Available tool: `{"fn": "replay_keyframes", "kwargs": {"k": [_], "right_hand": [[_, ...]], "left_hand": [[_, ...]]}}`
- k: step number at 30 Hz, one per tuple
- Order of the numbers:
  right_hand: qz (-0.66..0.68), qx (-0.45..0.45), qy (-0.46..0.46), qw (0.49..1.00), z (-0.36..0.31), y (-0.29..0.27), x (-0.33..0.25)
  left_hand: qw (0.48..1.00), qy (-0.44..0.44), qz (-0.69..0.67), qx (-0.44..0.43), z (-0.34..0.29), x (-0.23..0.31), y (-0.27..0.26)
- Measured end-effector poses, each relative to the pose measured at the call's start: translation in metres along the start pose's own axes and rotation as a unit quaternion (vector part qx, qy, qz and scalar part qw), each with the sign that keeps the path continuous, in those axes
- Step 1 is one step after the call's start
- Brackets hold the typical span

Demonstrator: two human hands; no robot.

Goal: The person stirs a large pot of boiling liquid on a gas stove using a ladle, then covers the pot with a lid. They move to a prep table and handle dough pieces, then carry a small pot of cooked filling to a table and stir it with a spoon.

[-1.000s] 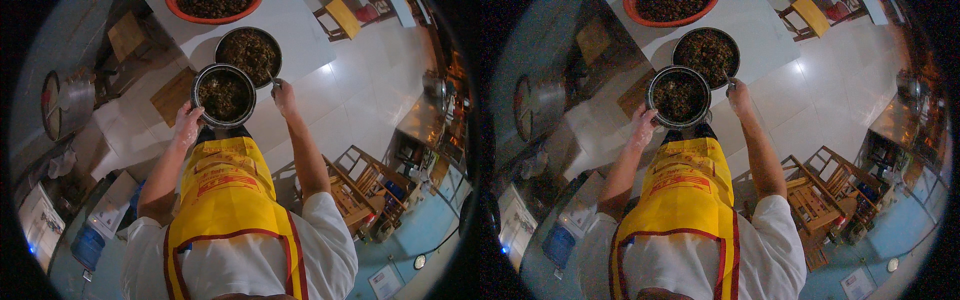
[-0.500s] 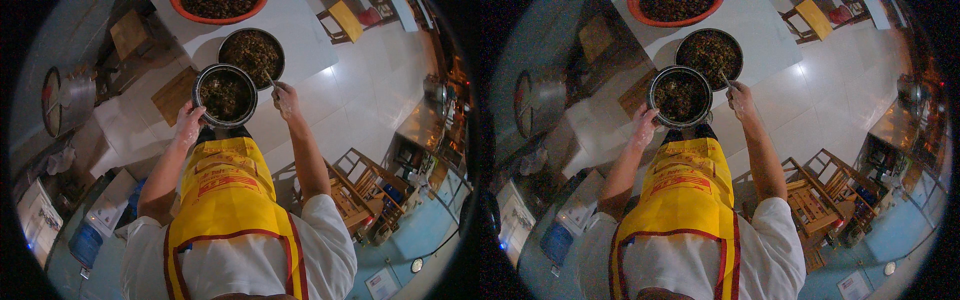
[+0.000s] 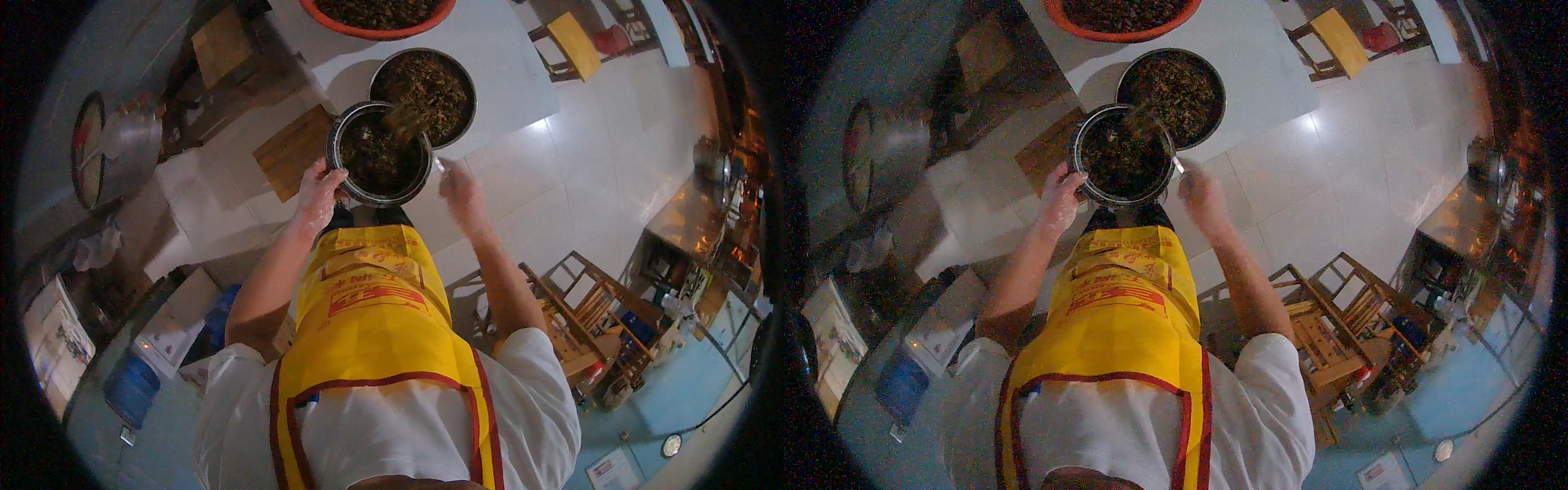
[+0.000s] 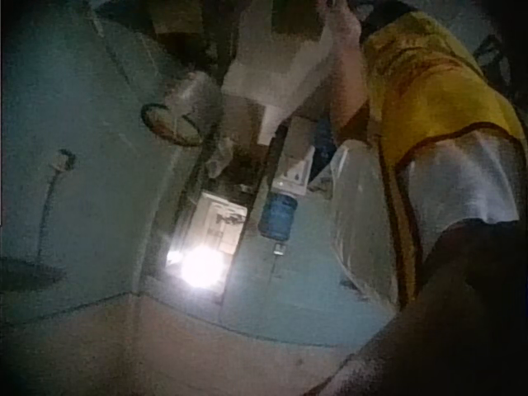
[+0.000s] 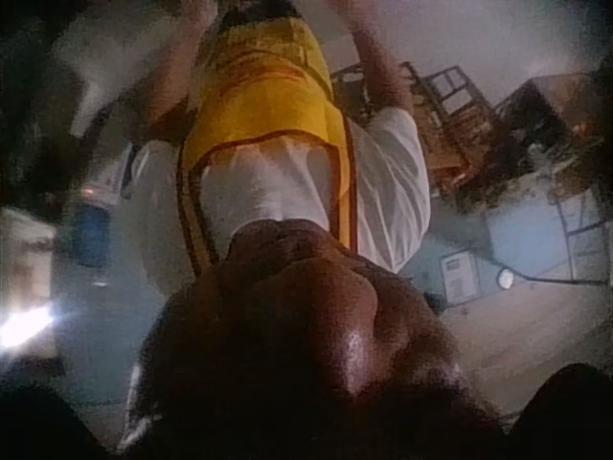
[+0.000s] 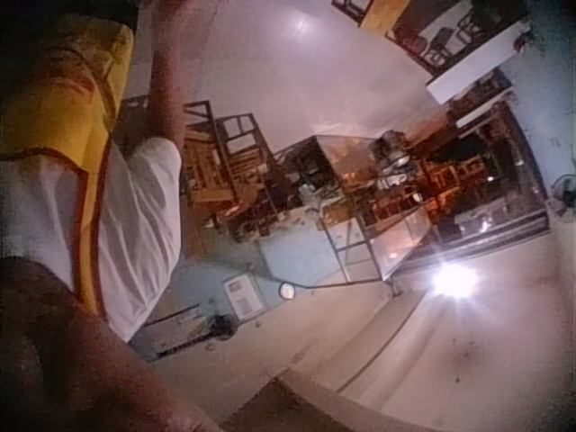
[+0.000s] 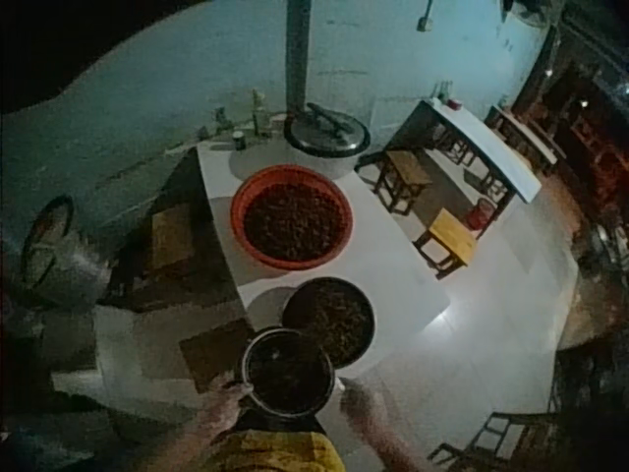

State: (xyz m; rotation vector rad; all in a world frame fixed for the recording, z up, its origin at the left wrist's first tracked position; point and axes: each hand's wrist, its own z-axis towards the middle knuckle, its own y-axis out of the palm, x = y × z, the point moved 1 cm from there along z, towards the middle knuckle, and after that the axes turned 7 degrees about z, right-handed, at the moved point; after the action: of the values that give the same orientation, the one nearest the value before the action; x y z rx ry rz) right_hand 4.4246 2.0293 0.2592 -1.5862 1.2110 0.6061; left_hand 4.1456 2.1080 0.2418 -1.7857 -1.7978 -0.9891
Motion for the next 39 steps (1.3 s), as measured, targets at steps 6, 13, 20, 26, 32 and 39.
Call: {"fn": "replay_keyframes", "kwargs": {"k": [6, 13, 20, 26, 32, 39], "right_hand": [[-0.158, 0.022, -0.128, 0.979, -0.017, 0.014, -0.008], [0.045, 0.126, -0.087, 0.987, 0.045, -0.031, 0.021], [-0.092, 0.163, -0.051, 0.981, 0.11, -0.052, 0.047], [-0.138, 0.129, -0.009, 0.982, 0.102, -0.045, 0.07], [0.079, 0.089, 0.076, 0.99, 0.079, -0.029, 0.065], [0.352, 0.061, 0.21, 0.91, 0.077, -0.033, 0.048]], "left_hand": [[1.0, -0.005, -0.002, -0.014, 0.001, -0.004, -0.007], [1.0, -0.013, 0.001, 0.02, -0.003, -0.002, -0.006], [1.0, -0.01, -0.024, 0.01, -0.001, -0.008, -0.01], [1.0, -0.002, -0.017, 0.003, 0.002, -0.014, -0.017], [1.0, -0.004, -0.015, 0.008, 0.001, -0.015, -0.018], [1.0, -0.002, -0.006, 0.011, -0.001, -0.009, -0.013]]}}
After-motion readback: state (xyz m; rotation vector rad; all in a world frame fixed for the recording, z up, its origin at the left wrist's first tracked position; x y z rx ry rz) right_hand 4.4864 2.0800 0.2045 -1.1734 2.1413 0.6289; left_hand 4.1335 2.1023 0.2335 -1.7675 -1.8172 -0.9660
